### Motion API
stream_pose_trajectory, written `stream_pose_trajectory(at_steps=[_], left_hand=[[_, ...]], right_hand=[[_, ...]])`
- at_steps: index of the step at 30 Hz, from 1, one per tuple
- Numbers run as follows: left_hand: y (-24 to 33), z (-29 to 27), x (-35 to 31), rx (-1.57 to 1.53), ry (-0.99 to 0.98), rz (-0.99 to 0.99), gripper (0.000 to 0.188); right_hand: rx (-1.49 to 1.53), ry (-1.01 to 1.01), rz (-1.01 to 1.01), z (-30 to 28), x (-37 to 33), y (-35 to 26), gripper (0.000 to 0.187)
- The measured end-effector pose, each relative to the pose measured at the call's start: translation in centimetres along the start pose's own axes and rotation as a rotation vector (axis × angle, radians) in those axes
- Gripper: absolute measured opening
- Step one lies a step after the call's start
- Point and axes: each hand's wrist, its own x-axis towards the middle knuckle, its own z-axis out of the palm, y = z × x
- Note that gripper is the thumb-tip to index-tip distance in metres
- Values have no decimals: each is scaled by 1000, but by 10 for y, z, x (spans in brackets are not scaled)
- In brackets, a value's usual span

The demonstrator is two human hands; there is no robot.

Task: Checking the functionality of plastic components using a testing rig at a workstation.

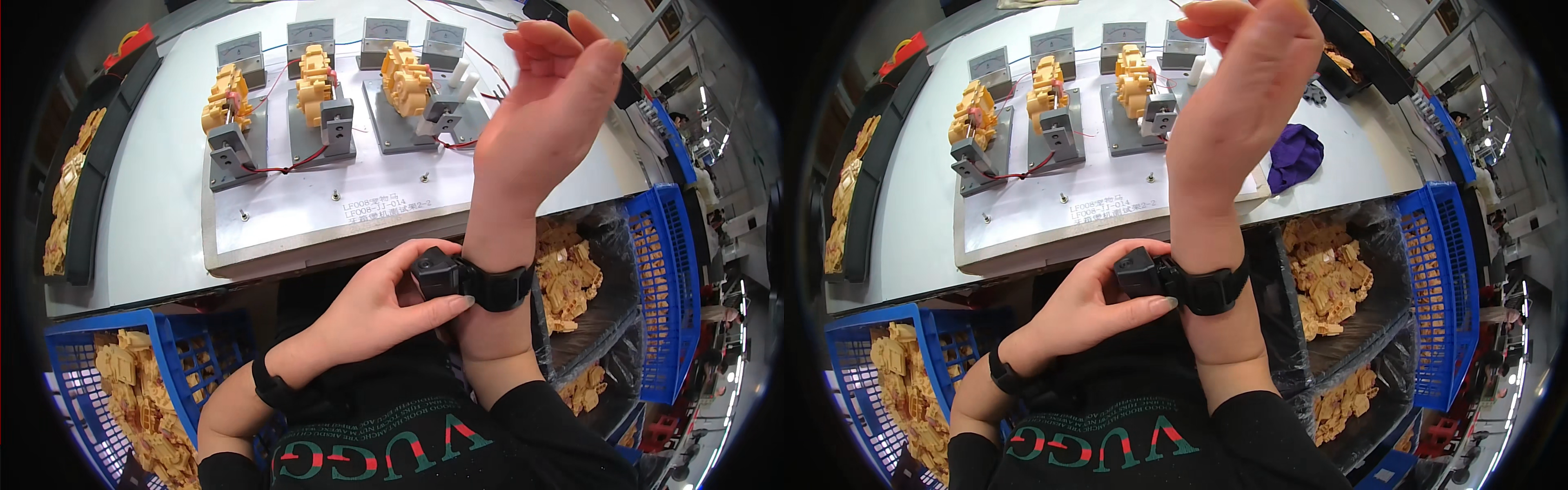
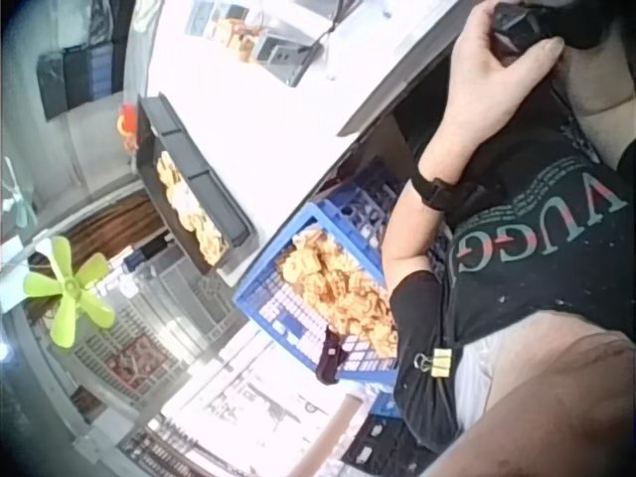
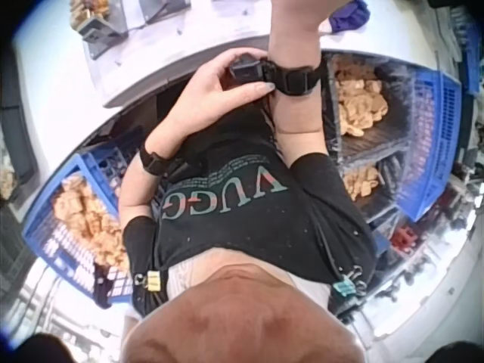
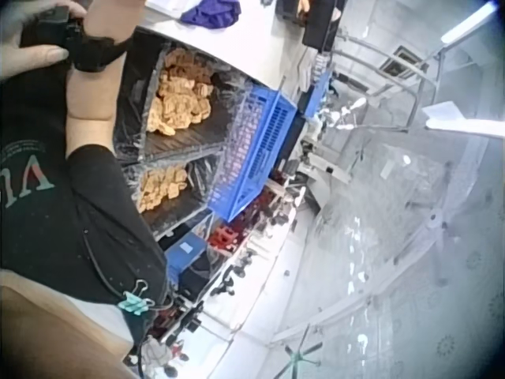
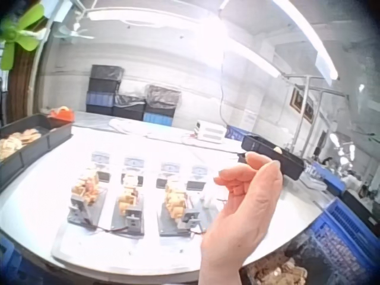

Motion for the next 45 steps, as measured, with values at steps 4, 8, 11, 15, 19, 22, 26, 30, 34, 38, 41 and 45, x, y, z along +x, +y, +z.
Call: stream_pose_trajectory(at_steps=[4, 8, 11, 15, 19, 22, 26, 30, 34, 38, 41, 45], left_hand=[[-3, -6, 4, -105, -19, 42, 50], [-6, -9, 9, -189, -90, -69, 50], [-9, -4, 11, -169, -105, 22, 51], [-10, 5, 16, -91, -114, 44, 52], [-7, 8, 18, -77, -121, -21, 58], [0, 7, 6, 9, -88, -34, 67], [22, -18, -22, 119, 79, 227, 69], [53, -76, -61, -56, 402, 736, 48], [53, -103, -73, -117, 1263, 1081, 27], [45, -122, -85, -133, 1247, 1079, 26], [34, -133, -81, -201, 1292, 1012, 24], [34, -141, -79, -132, 1165, 1084, 27]], right_hand=[[-462, -220, -558, 0, 1, 5, 19], [-672, -272, -799, -4, 6, 4, 12], [-472, -158, -507, -8, 8, 0, 17], [136, 87, 160, -18, 9, -5, 24], [159, 147, 201, -26, 10, -6, 18], [76, 104, 99, -35, 12, -3, 16], [12, 58, 79, -62, 16, 4, 18], [110, 117, 282, -98, 15, 7, 18], [49, 172, 335, -120, 9, 12, 18], [-17, 93, 344, -134, -12, 17, 17], [-56, 60, 401, -136, -22, 16, 18], [-21, -6, 467, -113, -33, 1, 18]])
